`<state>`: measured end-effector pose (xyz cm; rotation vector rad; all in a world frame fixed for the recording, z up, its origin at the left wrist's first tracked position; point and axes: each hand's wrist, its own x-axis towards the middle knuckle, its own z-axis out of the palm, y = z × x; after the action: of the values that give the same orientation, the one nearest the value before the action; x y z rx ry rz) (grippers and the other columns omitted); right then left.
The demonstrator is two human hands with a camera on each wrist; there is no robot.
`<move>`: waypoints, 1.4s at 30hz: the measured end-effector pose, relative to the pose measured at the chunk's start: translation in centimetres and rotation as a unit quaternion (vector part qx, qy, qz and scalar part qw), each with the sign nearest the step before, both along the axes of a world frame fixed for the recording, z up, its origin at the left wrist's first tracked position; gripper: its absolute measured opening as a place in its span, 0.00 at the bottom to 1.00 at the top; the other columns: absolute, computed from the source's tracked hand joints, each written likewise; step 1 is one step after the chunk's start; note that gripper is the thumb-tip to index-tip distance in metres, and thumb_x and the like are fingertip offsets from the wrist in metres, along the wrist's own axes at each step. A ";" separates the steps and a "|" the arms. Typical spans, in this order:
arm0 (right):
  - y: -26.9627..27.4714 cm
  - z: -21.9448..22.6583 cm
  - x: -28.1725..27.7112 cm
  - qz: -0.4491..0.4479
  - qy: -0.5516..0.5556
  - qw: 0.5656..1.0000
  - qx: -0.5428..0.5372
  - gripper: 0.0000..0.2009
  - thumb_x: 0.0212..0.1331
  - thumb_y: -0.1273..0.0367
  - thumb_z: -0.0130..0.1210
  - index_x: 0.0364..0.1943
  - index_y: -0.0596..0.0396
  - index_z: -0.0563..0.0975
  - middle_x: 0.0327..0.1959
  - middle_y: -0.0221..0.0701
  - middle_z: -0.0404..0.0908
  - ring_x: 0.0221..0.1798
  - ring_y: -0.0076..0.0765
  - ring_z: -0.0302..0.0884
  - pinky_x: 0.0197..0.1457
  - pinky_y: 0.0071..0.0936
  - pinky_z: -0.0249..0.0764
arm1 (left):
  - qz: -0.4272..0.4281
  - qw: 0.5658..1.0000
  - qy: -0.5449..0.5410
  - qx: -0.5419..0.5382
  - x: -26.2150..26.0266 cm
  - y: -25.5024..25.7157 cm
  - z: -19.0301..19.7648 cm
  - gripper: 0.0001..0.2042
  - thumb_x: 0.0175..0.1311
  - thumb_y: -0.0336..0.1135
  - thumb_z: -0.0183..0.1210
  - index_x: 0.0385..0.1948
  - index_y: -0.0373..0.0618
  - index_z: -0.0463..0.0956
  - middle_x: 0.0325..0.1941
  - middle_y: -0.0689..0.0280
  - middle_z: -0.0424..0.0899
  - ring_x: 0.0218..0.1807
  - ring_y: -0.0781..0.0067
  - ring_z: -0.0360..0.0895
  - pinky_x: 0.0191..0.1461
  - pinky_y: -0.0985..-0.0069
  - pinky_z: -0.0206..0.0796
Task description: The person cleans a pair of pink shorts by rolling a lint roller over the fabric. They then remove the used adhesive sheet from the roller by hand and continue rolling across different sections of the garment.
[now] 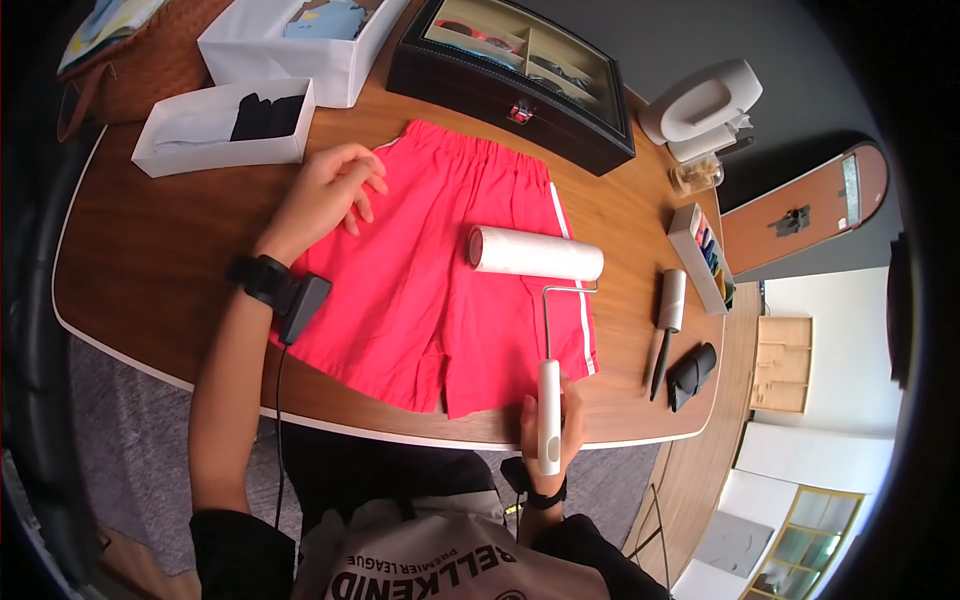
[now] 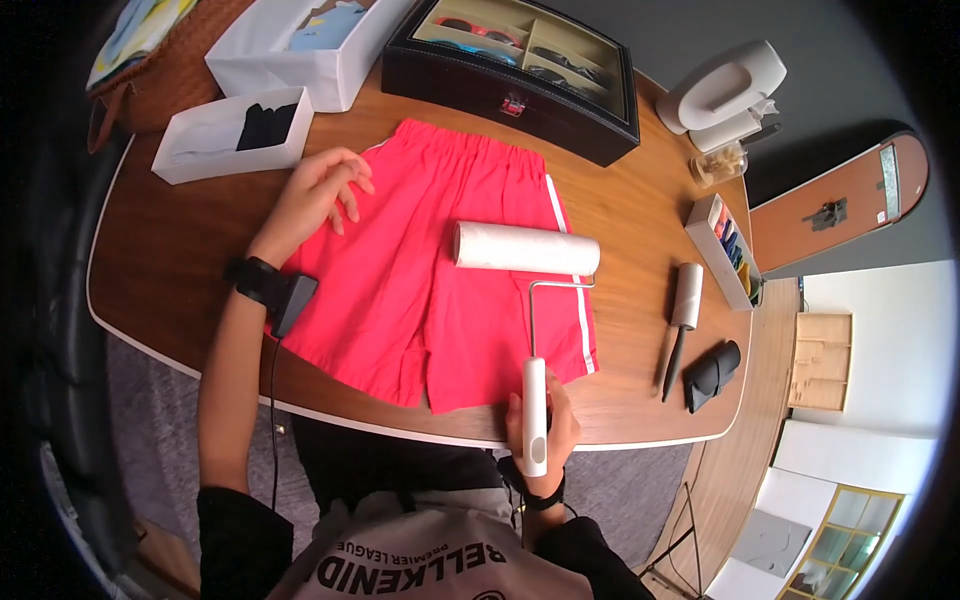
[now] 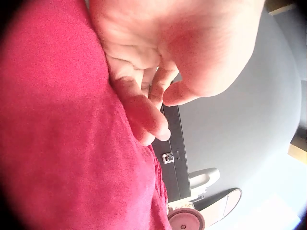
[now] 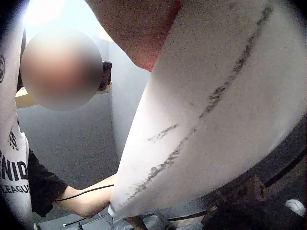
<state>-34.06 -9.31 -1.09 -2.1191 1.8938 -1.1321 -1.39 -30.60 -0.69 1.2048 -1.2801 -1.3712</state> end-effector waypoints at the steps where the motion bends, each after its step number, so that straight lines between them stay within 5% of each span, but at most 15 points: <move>1: 0.1 0.0 0.0 -0.004 -0.002 1.000 0.003 0.24 0.54 0.74 0.68 0.56 0.63 0.74 0.29 0.42 0.83 0.28 0.40 0.83 0.34 0.30 0.77 | 0.001 1.000 -0.002 -0.001 0.0 0.0 0.1 0.11 0.76 0.35 0.47 0.39 0.36 0.75 0.36 0.60 0.83 0.24 0.79 0.78 0.21 0.81 0.70; 26: 0.3 0.5 0.0 -0.013 0.003 1.000 0.022 0.24 0.54 0.73 0.68 0.56 0.64 0.75 0.30 0.43 0.84 0.28 0.39 0.83 0.34 0.29 0.76 | 0.003 1.000 -0.002 -0.005 0.0 -0.1 -0.1 0.10 0.75 0.34 0.47 0.39 0.37 0.75 0.36 0.60 0.83 0.23 0.78 0.78 0.21 0.81 0.70; 37: 1.9 -0.9 -1.3 0.006 0.000 0.990 -0.138 0.19 0.57 0.66 0.65 0.49 0.64 0.77 0.32 0.46 0.82 0.26 0.50 0.79 0.32 0.35 0.75 | -0.006 1.000 -0.007 -0.001 0.2 -0.2 -0.1 0.12 0.76 0.35 0.46 0.42 0.36 0.74 0.38 0.58 0.84 0.25 0.77 0.79 0.23 0.80 0.71; 42: 2.2 -0.8 -1.3 0.000 -0.007 0.997 -0.074 0.18 0.61 0.63 0.63 0.48 0.65 0.77 0.35 0.48 0.83 0.33 0.50 0.83 0.39 0.37 0.78 | -0.025 0.999 0.013 0.028 0.6 -0.5 -0.1 0.12 0.77 0.36 0.46 0.43 0.36 0.74 0.39 0.56 0.84 0.25 0.76 0.80 0.28 0.78 0.76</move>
<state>-35.41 -7.08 -1.89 -2.1785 1.8583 -1.3222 -0.83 -31.10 -0.83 1.1956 -1.2679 -1.4629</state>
